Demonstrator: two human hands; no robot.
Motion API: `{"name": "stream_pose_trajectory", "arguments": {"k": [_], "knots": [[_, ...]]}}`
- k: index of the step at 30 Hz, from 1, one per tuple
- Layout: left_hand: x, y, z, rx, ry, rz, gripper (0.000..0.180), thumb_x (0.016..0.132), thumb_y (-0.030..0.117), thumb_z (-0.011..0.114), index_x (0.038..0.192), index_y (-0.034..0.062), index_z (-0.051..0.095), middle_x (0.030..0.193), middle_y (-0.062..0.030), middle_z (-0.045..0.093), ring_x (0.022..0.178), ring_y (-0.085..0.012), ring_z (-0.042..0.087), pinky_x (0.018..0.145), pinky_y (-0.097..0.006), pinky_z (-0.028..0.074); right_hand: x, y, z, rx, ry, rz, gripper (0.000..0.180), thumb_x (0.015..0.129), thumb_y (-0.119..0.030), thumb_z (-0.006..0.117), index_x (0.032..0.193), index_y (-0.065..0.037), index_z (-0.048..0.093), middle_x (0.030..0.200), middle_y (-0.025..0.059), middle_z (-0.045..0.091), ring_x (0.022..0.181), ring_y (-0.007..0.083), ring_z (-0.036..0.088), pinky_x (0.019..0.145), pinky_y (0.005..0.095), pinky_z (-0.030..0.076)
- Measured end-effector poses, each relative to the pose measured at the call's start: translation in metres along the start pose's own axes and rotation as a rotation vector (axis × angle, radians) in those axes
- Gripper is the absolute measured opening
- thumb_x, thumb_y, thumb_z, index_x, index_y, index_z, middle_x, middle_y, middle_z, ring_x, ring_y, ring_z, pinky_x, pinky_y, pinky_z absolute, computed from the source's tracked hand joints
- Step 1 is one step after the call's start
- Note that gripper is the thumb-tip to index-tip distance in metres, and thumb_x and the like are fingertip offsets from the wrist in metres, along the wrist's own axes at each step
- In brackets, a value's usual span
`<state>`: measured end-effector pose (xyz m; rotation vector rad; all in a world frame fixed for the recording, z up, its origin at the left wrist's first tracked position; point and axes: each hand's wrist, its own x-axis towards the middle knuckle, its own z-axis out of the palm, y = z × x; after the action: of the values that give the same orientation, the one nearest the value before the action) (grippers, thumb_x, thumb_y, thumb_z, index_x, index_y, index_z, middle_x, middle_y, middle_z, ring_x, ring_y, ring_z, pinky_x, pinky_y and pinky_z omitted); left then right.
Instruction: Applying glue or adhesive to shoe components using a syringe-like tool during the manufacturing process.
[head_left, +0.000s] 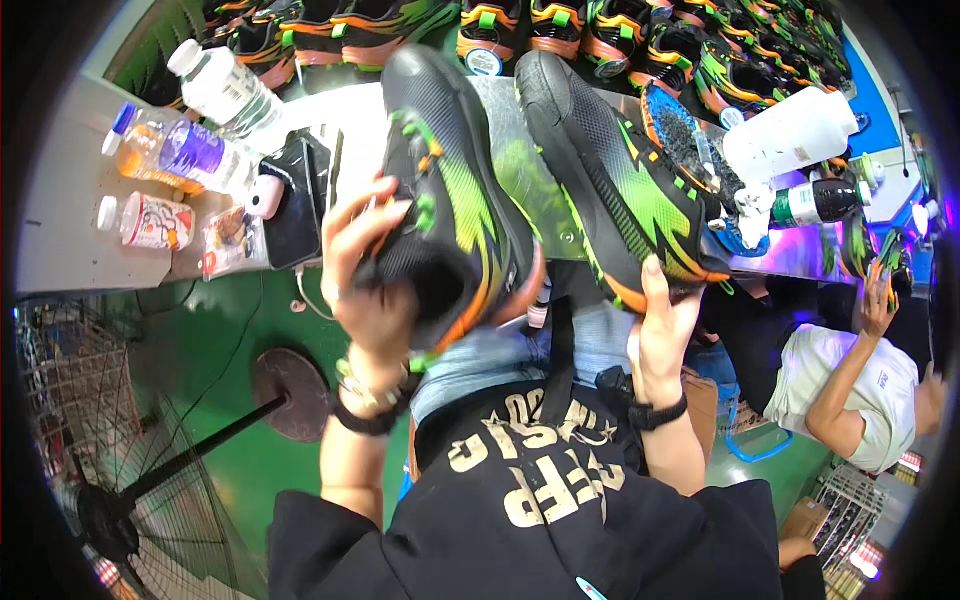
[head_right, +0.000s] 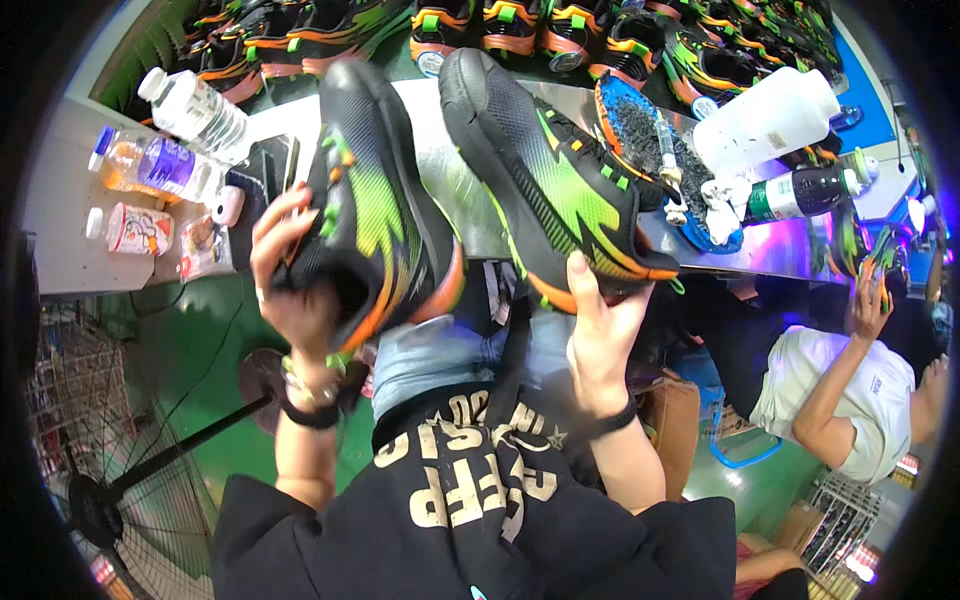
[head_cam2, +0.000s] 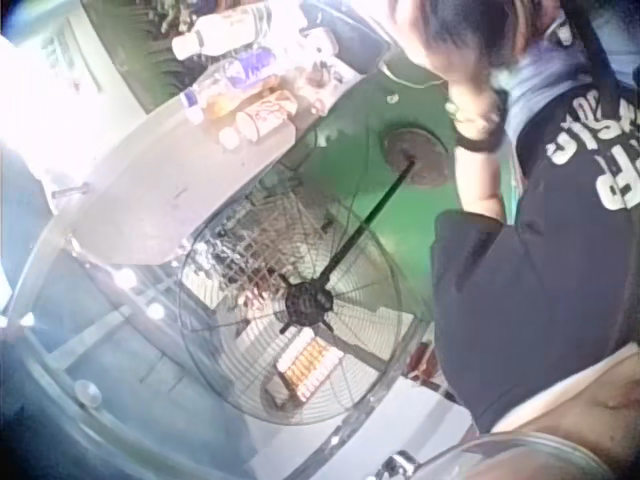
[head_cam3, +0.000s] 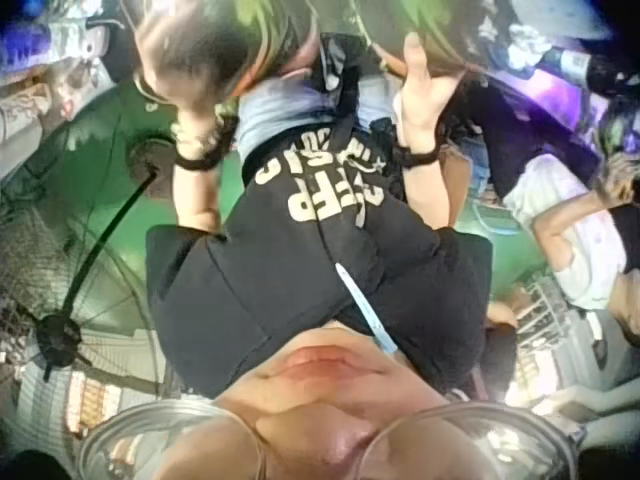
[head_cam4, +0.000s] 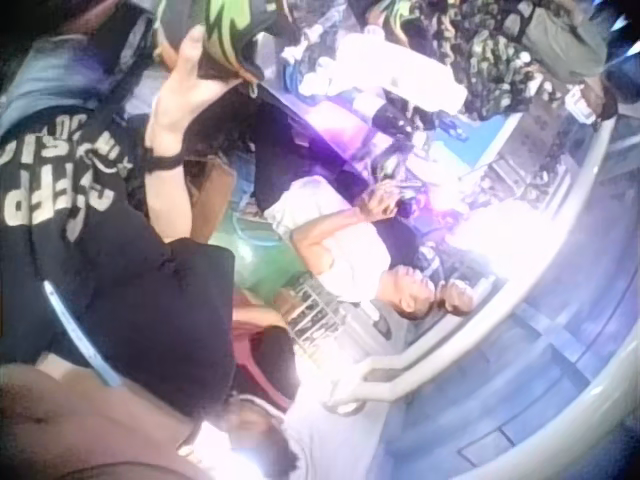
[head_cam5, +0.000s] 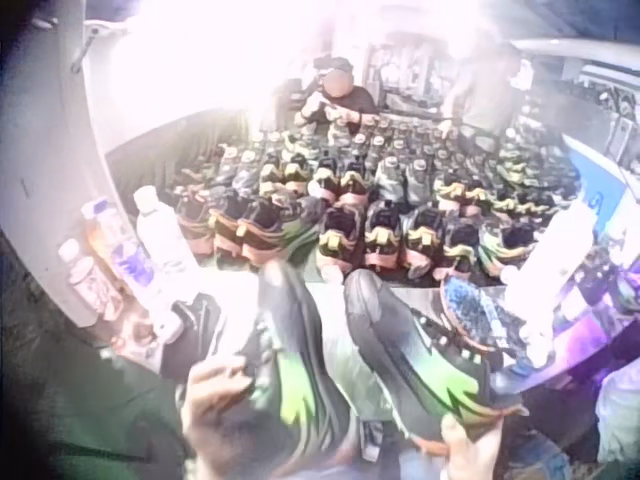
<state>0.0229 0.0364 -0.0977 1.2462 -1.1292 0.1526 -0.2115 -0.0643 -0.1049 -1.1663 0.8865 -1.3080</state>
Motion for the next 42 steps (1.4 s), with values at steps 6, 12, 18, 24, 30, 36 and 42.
{"name": "stream_pose_trajectory", "arguments": {"k": [6, 12, 18, 24, 30, 36, 42], "knots": [[-0.067, 0.001, 0.024, 0.055, 0.107, -0.014, 0.04, 0.074, -0.001, 0.076, 0.105, 0.0101, 0.054, 0.117, -0.0166, 0.054, 0.117, -0.0444, 0.054, 0.099, -0.056, 0.046, -0.038, 0.014, -0.002, -0.032, 0.086, 0.132, 0.058, 0.098, -0.014, 0.058, 0.145, -0.002, 0.027, 0.139, 0.0085, 0.044, 0.123, 0.0176, 0.048, 0.109, 0.0332, 0.034], [-0.079, -0.01, 0.022, 0.014, 0.082, -0.052, 0.047, 0.073, 0.006, 0.081, 0.106, 0.0134, 0.048, 0.116, -0.0152, 0.053, 0.116, -0.0459, 0.053, 0.099, -0.056, 0.047, -0.044, 0.012, -0.004, 0.124, 0.103, 0.269, 0.047, 0.104, -0.031, 0.041, 0.144, -0.009, 0.034, 0.141, 0.0091, 0.046, 0.127, 0.0235, 0.048, 0.108, 0.0427, 0.039], [-0.079, -0.019, 0.022, -0.077, 0.148, -0.057, 0.046, 0.074, 0.007, 0.081, 0.104, 0.0112, 0.047, 0.116, -0.0168, 0.051, 0.117, -0.0475, 0.053, 0.097, -0.054, 0.049, -0.041, 0.022, -0.005, 0.212, 0.101, 0.316, 0.051, 0.101, -0.021, 0.051, 0.145, -0.008, 0.028, 0.137, 0.0068, 0.046, 0.124, 0.0156, 0.047, 0.109, 0.034, 0.036], [-0.077, -0.016, 0.023, -0.077, 0.163, -0.101, 0.045, 0.074, 0.008, 0.081, 0.103, 0.0114, 0.047, 0.116, -0.0162, 0.052, 0.117, -0.0459, 0.054, 0.096, -0.053, 0.05, -0.038, 0.018, -0.009, 0.075, 0.009, 0.292, 0.051, 0.103, -0.036, 0.044, 0.14, -0.001, 0.037, 0.135, 0.0129, 0.05, 0.122, 0.0241, 0.052, 0.104, 0.0426, 0.042], [-0.083, -0.017, 0.015, -0.066, 0.083, -0.082, 0.039, 0.08, 0.012, 0.076, 0.104, 0.0118, 0.045, 0.117, -0.0164, 0.05, 0.12, -0.0457, 0.052, 0.098, -0.054, 0.049, -0.046, 0.03, -0.024, 0.021, -0.036, 0.254, 0.068, 0.097, -0.017, 0.048, 0.153, -0.005, 0.011, 0.151, 0.0105, 0.029, 0.138, 0.0223, 0.031, 0.116, 0.0383, 0.02], [-0.082, -0.013, 0.011, -0.047, 0.091, -0.109, 0.044, 0.074, 0.013, 0.083, 0.101, 0.0149, 0.049, 0.11, -0.014, 0.055, 0.115, -0.0442, 0.056, 0.094, -0.052, 0.051, -0.046, 0.03, -0.023, -0.112, -0.017, 0.079, 0.077, 0.093, -0.02, 0.054, 0.152, -0.003, 0.008, 0.147, 0.0113, 0.031, 0.136, 0.0224, 0.033, 0.115, 0.0382, 0.022], [-0.045, 0.002, 0.002, 0.039, 0.0, -0.083, 0.035, 0.067, 0.008, 0.083, 0.094, 0.0161, 0.062, 0.108, -0.0108, 0.061, 0.111, -0.0403, 0.059, 0.094, -0.049, 0.05, -0.037, 0.031, -0.021, -0.186, 0.011, -0.143, 0.091, 0.087, -0.028, 0.068, 0.151, -0.003, 0.008, 0.145, 0.0114, 0.033, 0.135, 0.0228, 0.035, 0.114, 0.038, 0.025]]}}
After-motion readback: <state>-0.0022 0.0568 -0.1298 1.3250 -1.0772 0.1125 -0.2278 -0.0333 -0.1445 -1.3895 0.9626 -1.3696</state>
